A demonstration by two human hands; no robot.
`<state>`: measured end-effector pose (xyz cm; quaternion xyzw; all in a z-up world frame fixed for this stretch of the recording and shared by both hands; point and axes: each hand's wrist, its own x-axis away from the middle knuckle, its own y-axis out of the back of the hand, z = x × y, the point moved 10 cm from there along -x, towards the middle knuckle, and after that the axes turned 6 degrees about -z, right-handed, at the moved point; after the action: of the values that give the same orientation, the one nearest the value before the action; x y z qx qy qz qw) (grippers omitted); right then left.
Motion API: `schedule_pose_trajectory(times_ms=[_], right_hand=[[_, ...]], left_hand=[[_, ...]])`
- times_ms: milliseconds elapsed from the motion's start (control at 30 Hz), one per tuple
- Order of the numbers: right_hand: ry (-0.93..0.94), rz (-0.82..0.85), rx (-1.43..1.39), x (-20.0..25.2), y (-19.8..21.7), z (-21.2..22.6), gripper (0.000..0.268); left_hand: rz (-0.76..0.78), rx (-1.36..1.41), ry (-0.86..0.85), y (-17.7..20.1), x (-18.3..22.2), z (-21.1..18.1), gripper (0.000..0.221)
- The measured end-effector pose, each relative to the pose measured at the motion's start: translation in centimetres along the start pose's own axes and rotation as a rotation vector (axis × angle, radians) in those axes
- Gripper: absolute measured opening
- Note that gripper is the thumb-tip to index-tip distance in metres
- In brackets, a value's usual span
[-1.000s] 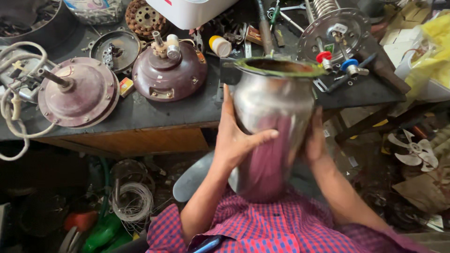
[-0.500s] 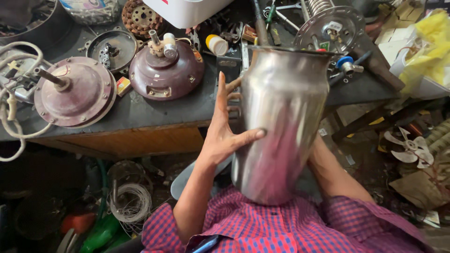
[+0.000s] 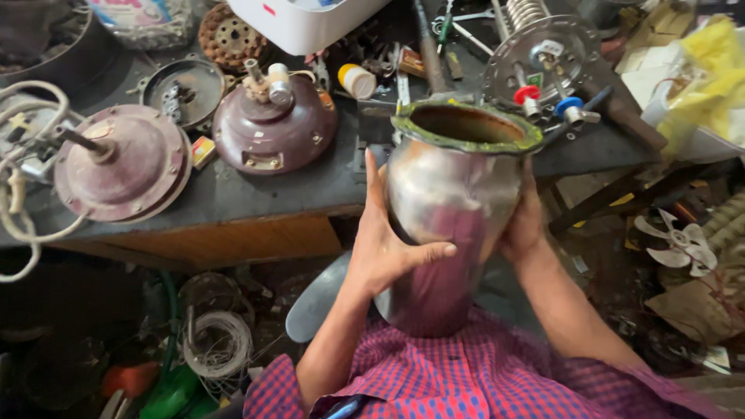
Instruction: The person applies sealant to the rim of a cylindrical metal housing using a small brush, then places a circular lid with multiple protrusions onto the housing and secures it with bolts. The person handles the housing, sealant, brush, lid, and bolts during the process.
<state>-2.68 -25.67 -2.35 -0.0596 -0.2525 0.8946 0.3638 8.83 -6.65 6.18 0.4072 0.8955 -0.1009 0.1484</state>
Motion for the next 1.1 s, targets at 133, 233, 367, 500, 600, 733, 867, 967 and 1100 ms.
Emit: schedule_pose_trajectory(times_ms=[133, 233, 367, 500, 600, 733, 867, 967, 1100], right_hand=[[-0.044, -0.066, -0.132, 0.4, 0.5, -1.2, 0.084], [0.019, 0.034, -0.116, -0.7, 0.9, -1.9, 0.085], [-0.098, 0.014, -0.072, -2.2, 3.1, -5.8, 0.084], [-0.213, -0.037, 0.124, -2.5, 3.3, -8.1, 0.084], [0.038, -0.067, 0.565, -1.9, 1.2, -4.3, 0.076], [0.386, -0.017, 1.104, 0.0, -2.9, 1.7, 0.065], [0.336, -0.053, 0.963, 0.6, -3.0, 2.9, 0.056], [0.385, -0.045, 0.921, 1.4, -3.5, 4.0, 0.044], [0.728, -0.170, 1.266, 4.0, -3.9, 10.4, 0.041]], left_hand=[[-0.048, -0.374, -0.041, -0.3, 0.8, 0.3, 0.161], [-0.008, -0.418, -0.028, 0.7, 0.5, 1.1, 0.155], [0.015, -0.112, -0.002, 2.3, 0.2, 2.1, 0.154], [0.018, 0.215, 0.119, 3.1, 0.1, 4.6, 0.152], [0.003, 0.286, 0.181, 4.4, 0.3, 5.7, 0.151], [0.034, 0.313, 0.137, 4.8, -0.1, 5.5, 0.151], [0.016, 0.345, 0.183, 3.4, -0.1, 6.1, 0.156], [-0.012, 0.296, 0.133, 2.9, -0.1, 5.4, 0.158], [-0.019, 0.260, 0.092, 2.8, -0.4, 4.6, 0.156]])
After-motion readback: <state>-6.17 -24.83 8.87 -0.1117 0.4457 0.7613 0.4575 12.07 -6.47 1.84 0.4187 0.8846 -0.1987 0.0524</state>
